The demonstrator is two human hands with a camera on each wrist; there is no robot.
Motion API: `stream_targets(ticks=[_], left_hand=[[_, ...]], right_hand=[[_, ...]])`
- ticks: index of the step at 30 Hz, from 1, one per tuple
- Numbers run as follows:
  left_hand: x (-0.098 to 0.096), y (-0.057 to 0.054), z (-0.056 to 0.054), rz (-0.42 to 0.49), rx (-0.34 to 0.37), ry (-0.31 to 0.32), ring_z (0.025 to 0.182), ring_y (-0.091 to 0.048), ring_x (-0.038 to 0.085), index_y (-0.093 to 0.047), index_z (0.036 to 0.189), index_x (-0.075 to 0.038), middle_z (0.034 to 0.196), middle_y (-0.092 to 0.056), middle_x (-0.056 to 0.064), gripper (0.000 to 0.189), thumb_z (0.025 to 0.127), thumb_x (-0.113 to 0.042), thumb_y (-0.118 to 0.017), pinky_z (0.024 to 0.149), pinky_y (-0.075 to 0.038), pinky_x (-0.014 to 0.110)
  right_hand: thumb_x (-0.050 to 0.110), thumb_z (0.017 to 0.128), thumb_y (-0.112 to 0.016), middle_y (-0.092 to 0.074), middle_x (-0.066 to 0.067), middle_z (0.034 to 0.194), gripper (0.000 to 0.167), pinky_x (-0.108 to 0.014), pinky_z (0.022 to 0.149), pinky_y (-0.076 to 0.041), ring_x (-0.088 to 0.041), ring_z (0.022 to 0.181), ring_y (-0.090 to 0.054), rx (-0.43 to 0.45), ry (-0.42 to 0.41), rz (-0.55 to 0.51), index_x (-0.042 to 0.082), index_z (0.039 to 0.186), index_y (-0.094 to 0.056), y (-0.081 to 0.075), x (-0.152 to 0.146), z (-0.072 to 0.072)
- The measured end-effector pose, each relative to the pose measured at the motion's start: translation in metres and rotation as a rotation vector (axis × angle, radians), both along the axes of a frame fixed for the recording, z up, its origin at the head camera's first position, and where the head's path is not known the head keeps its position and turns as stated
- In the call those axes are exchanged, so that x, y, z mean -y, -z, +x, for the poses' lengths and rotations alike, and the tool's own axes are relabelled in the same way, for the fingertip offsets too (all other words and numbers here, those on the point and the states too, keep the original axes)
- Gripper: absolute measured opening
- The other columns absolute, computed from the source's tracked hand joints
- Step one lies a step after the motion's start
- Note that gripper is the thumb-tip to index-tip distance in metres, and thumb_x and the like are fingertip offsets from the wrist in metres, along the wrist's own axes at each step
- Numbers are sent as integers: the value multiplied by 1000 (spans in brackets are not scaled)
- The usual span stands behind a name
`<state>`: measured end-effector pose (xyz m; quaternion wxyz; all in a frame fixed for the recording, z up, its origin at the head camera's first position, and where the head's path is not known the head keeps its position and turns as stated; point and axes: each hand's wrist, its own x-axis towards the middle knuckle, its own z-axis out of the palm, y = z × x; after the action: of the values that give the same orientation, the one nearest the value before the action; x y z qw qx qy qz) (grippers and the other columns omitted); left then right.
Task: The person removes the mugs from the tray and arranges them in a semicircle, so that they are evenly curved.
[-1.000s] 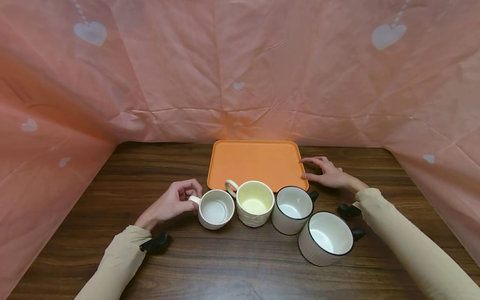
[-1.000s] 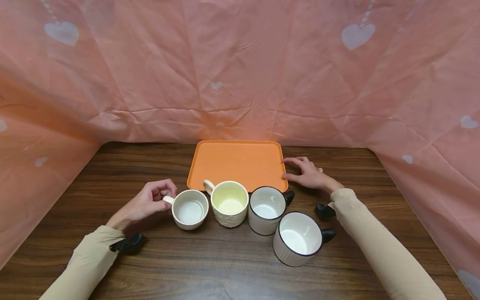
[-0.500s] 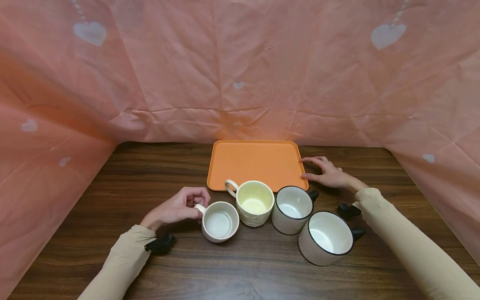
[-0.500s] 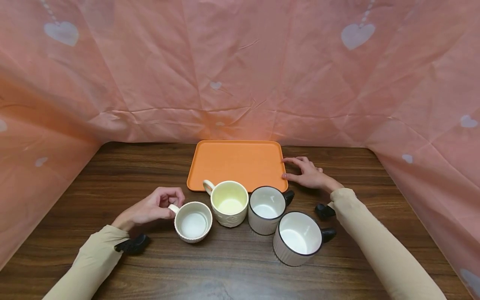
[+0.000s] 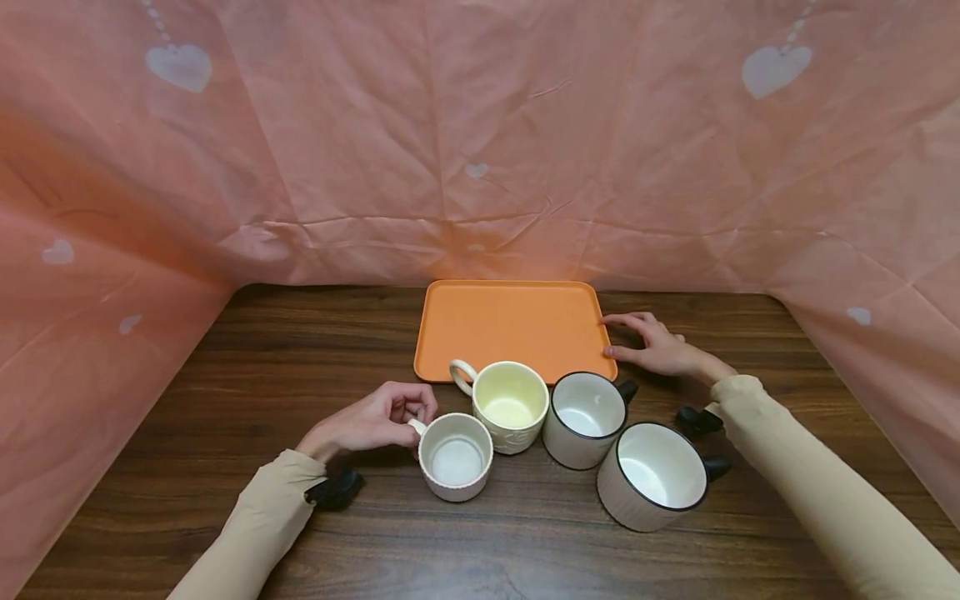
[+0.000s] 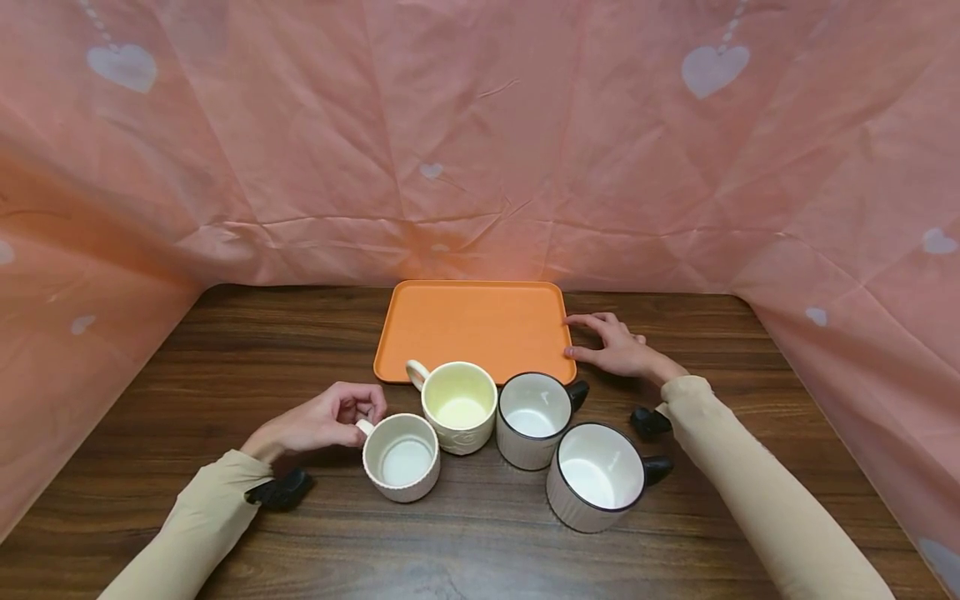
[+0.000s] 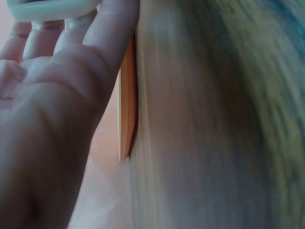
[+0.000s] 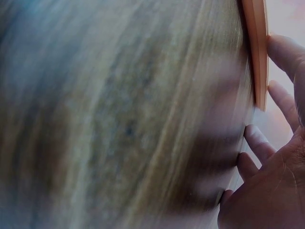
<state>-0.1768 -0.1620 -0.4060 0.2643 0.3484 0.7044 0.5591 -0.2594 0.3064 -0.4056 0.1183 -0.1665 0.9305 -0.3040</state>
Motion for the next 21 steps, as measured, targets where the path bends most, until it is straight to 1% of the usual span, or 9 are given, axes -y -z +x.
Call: stream_targets(ticks=[3, 7, 10, 13, 15, 18, 21], left_hand=[[-2, 1, 0, -15, -2, -11, 80, -60, 4, -56, 99, 7, 86, -60, -2, 19, 81, 6, -60, 68, -51, 19], [-3, 0, 0, -21, 12, -10, 85, -63, 6, -57, 101, 8, 89, -61, 0, 20, 82, 7, -61, 72, -53, 21], [-2, -3, 0, -50, -16, -24, 88, -64, 7, -60, 102, 4, 91, -62, 1, 18, 84, 5, -64, 76, -54, 22], [1, -7, 1, -91, -51, -43, 92, -65, 9, -63, 102, -1, 96, -63, 3, 17, 86, 0, -67, 79, -55, 23], [3, -9, 2, -109, -55, -55, 93, -66, 11, -65, 103, -4, 99, -65, 4, 17, 87, -1, -68, 79, -56, 22], [5, -10, 4, -129, -70, -82, 92, -66, 12, -68, 106, -5, 102, -67, 7, 19, 88, -1, -69, 78, -56, 22], [8, -12, 5, -149, -113, -137, 93, -68, 14, -70, 109, -7, 105, -71, 9, 22, 88, -1, -68, 81, -56, 22]], right_hand=[[36, 100, -65, -26, -31, 157, 59, -90, 96, -8, -53, 147, -19, -2, 1, 1, 17, 152, -45, 0, 0, 0], [37, 101, -64, -26, -31, 157, 59, -88, 97, -9, -53, 147, -19, -4, 4, 6, 16, 152, -44, -1, 0, 0], [38, 101, -63, -26, -32, 155, 60, -86, 98, -12, -54, 146, -21, -10, 3, 14, 16, 153, -43, 0, 1, 1], [39, 101, -62, -28, -33, 153, 60, -81, 96, -18, -55, 143, -24, -35, -8, 35, 16, 153, -42, 2, 1, 2], [41, 102, -60, -31, -33, 152, 60, -77, 93, -23, -56, 140, -28, -62, -19, 59, 16, 153, -41, 3, 1, 4], [42, 103, -58, -35, -32, 151, 59, -78, 94, -26, -55, 138, -34, -101, -35, 102, 17, 154, -41, 2, 3, 7], [41, 105, -55, -39, -31, 151, 58, -81, 98, -27, -54, 138, -38, -124, -41, 146, 17, 156, -42, 0, 3, 11]])
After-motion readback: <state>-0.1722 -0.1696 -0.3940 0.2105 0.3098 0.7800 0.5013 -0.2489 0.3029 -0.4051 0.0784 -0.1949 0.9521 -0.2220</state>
